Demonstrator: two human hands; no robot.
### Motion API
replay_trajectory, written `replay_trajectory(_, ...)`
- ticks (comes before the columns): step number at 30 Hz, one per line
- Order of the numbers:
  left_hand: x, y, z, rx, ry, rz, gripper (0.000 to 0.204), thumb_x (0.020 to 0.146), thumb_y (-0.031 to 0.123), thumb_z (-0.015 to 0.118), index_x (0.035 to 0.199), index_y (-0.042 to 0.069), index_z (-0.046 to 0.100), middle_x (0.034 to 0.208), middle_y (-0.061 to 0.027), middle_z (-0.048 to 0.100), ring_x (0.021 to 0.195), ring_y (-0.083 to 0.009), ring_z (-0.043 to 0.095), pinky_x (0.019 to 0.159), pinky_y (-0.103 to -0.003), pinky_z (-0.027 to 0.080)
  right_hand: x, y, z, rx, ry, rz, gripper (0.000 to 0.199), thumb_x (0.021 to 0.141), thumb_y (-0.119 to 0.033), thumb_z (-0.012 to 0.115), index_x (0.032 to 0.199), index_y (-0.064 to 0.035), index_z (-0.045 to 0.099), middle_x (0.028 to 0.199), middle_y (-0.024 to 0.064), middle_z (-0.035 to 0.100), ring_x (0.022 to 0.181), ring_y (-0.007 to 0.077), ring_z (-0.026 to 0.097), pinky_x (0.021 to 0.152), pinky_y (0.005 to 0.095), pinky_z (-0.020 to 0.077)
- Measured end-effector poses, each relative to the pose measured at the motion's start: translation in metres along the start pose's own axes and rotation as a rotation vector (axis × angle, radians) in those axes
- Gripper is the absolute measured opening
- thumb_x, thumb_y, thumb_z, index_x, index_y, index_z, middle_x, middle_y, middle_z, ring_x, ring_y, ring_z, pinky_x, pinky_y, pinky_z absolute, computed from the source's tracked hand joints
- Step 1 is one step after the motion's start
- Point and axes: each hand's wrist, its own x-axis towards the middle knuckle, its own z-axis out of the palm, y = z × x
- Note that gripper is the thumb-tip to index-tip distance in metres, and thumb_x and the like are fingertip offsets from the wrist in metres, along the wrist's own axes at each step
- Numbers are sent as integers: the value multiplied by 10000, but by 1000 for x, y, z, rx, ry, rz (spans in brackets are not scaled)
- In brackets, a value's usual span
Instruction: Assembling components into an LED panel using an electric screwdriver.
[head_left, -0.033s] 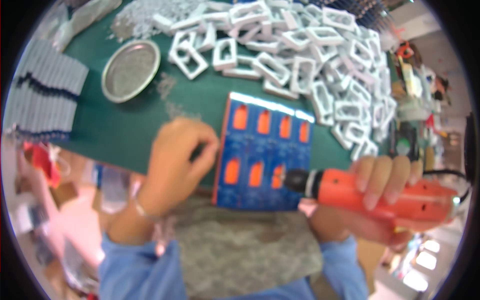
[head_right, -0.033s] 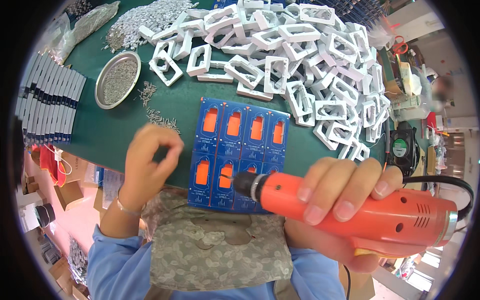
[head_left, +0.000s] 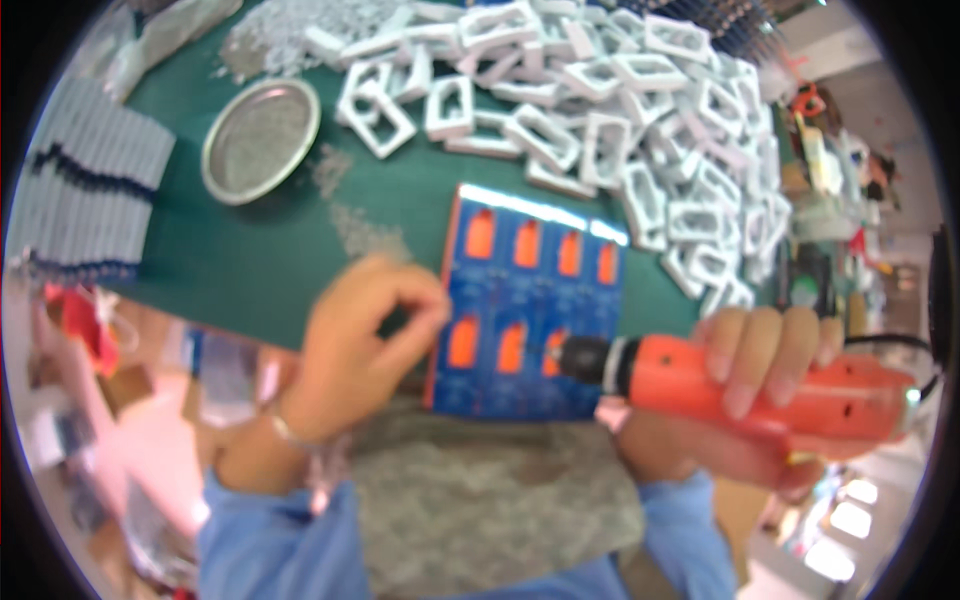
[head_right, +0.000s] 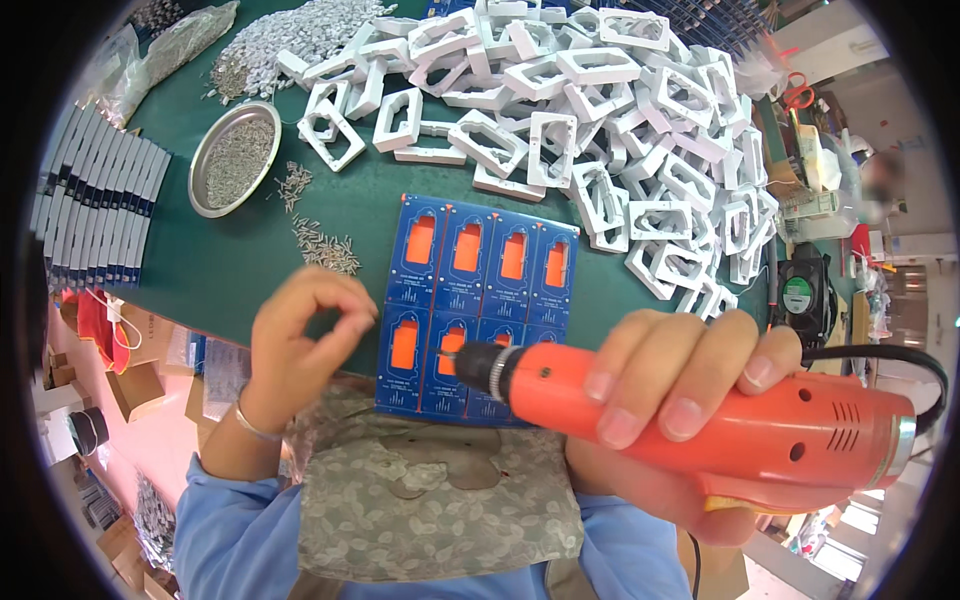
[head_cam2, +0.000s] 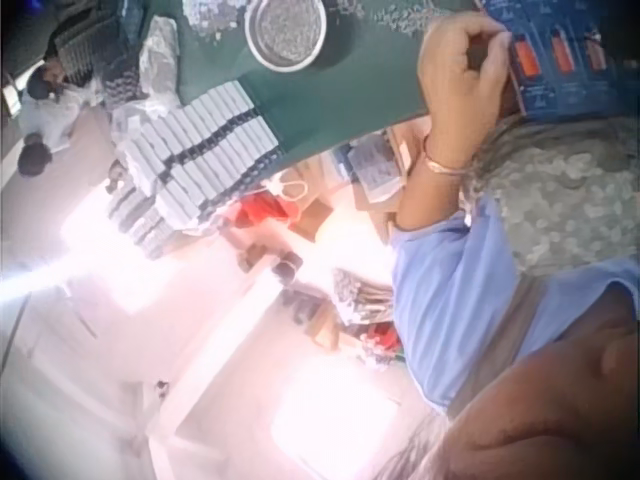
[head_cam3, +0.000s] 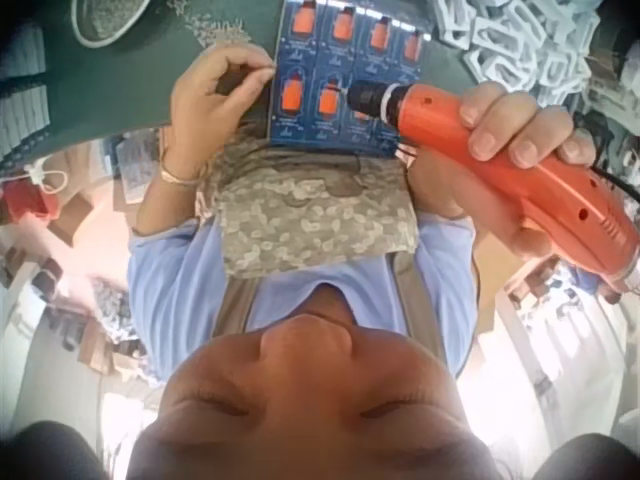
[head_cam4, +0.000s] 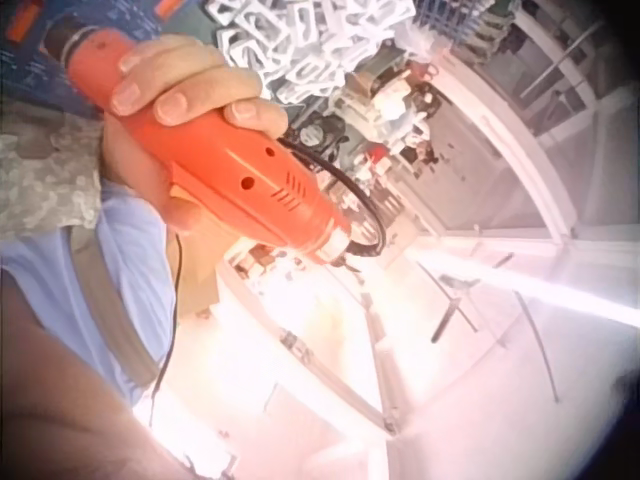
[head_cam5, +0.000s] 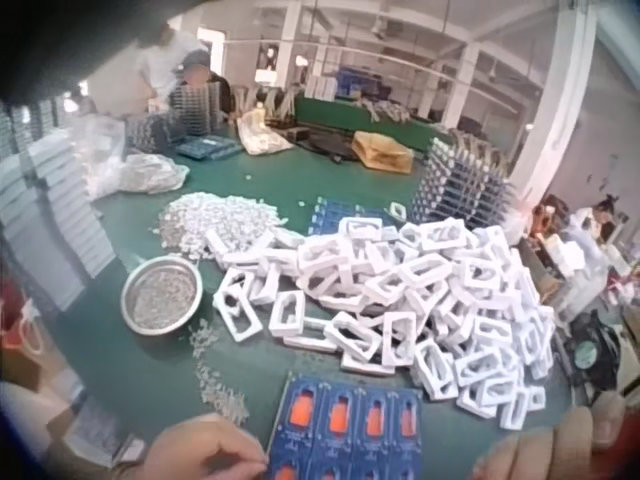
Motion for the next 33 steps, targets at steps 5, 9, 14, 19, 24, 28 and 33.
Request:
replay_trajectory(5,-29,12,20,-829,35,-349,140,803,14,719,927,45,662,911,-28,683,807,-81,594,716,-231,476,2,8,20,-6,51,61,613,704,-325,839,1079,-35,451,837,34,512,651,139,533,640,299,418)
replay_trajectory(9,-32,10,25,-903,91,-275,263,790,-37,720,1030,19,625,920,-49,684,825,-89,611,755,-235,498,3,11,25,-64,31,105,621,693,-324,853,1080,-47,453,809,27,514,619,138,529,613,293,421)
replay_trajectory(14,-32,8,27,-987,114,-273,293,804,-58,700,1072,6,601,932,-76,687,838,-101,626,766,-243,509,2,16,29,-64,41,119,629,691,-333,855,1081,-48,452,805,31,518,608,143,532,612,299,427)
replay_trajectory(19,-26,8,22,-937,118,-284,293,807,-22,703,1079,18,602,937,-78,694,839,-154,650,774,-282,507,14,25,19,-31,-185,123,655,693,-347,853,1111,-45,448,835,46,535,625,174,552,629,324,448)
replay_trajectory(24,-12,-2,16,-179,52,46,438,746,64,719,1156,60,565,948,-57,684,916,-291,611,816,-406,448,19,46,22,-93,-250,184,680,697,-392,848,1139,-52,457,854,85,560,673,249,585,661,390,469)
replay_trajectory(28,-13,-1,20,-134,34,50,494,736,50,713,1197,63,537,951,-52,680,917,-279,599,813,-409,446,15,46,19,-109,-231,254,697,674,-402,859,1139,-57,470,856,99,570,696,271,600,670,410,477)
replay_trajectory(33,-11,-3,21,-135,40,72,503,734,53,712,1204,63,531,953,-51,674,916,-278,591,800,-414,451,18,48,21,-153,-301,270,700,662,-394,866,1136,-57,477,859,110,577,714,294,611,685,428,487)
